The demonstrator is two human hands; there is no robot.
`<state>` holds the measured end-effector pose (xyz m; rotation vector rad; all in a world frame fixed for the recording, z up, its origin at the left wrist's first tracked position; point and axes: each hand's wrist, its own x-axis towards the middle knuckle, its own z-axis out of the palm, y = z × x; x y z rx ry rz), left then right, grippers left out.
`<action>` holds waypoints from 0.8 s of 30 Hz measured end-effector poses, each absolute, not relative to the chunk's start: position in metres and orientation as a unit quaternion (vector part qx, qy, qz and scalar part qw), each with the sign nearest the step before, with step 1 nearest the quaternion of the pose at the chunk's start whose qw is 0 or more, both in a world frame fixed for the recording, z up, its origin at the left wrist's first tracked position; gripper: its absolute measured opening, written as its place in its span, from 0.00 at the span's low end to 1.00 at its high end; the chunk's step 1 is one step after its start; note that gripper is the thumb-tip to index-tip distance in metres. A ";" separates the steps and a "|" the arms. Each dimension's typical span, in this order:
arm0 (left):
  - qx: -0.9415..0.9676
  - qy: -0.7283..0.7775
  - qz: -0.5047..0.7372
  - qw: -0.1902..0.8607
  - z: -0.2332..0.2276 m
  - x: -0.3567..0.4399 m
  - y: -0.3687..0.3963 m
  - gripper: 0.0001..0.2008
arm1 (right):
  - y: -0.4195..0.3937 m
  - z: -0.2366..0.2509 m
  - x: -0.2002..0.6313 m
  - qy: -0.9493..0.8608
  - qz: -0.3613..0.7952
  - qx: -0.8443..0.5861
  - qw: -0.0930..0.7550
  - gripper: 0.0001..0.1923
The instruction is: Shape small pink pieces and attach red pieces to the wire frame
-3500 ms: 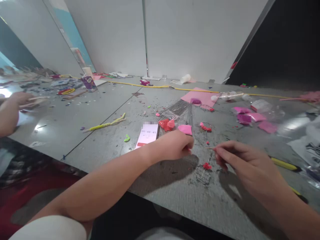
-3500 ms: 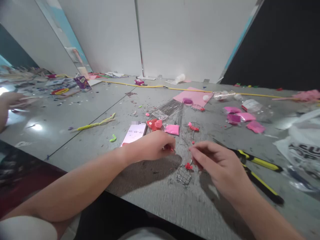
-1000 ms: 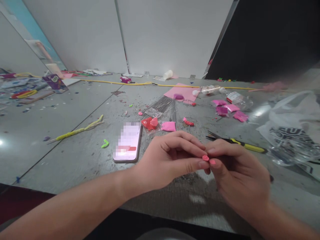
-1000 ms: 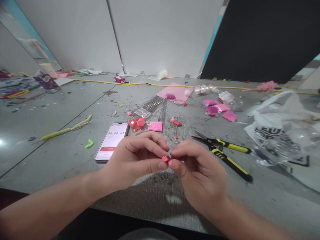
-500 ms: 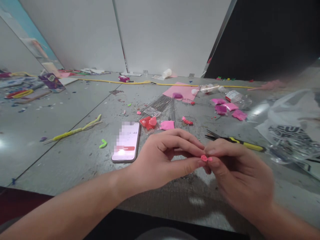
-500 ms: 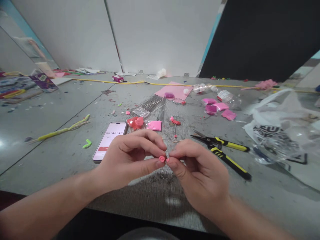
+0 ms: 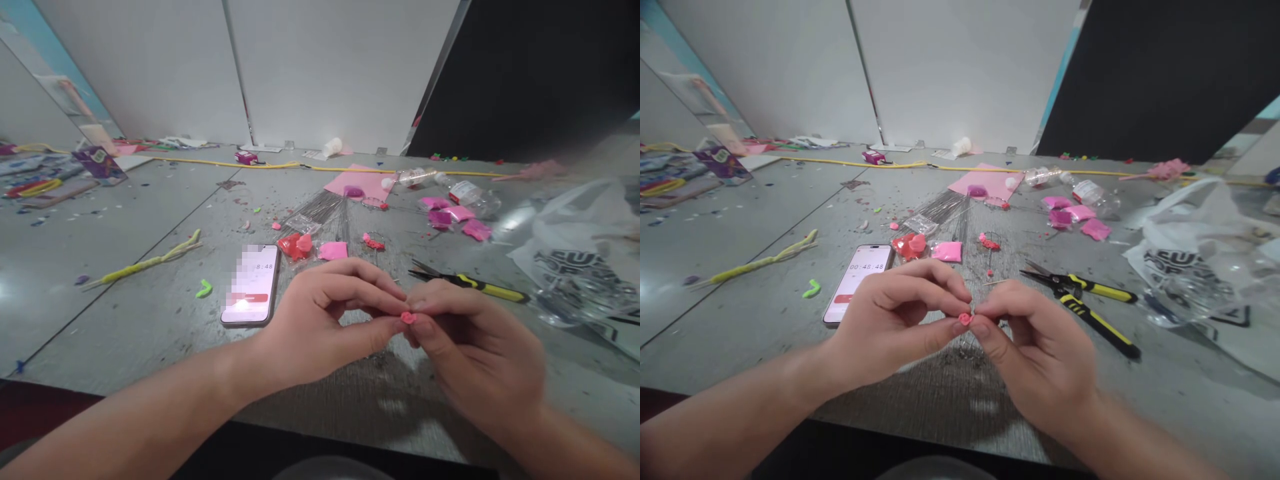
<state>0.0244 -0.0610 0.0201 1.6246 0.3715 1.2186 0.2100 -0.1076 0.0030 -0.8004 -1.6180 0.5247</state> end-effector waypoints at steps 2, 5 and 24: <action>0.681 0.161 0.508 0.502 0.021 0.025 -0.061 0.09 | -0.108 0.003 0.210 -0.701 0.215 -0.345 0.587 0.12; 0.691 0.165 0.510 0.485 0.022 0.025 -0.061 0.07 | -0.108 0.004 0.212 -0.713 0.197 -0.354 0.573 0.12; 0.753 0.049 0.444 0.483 0.025 0.018 -0.054 0.07 | -0.112 0.014 0.219 -0.759 0.203 -0.319 0.529 0.10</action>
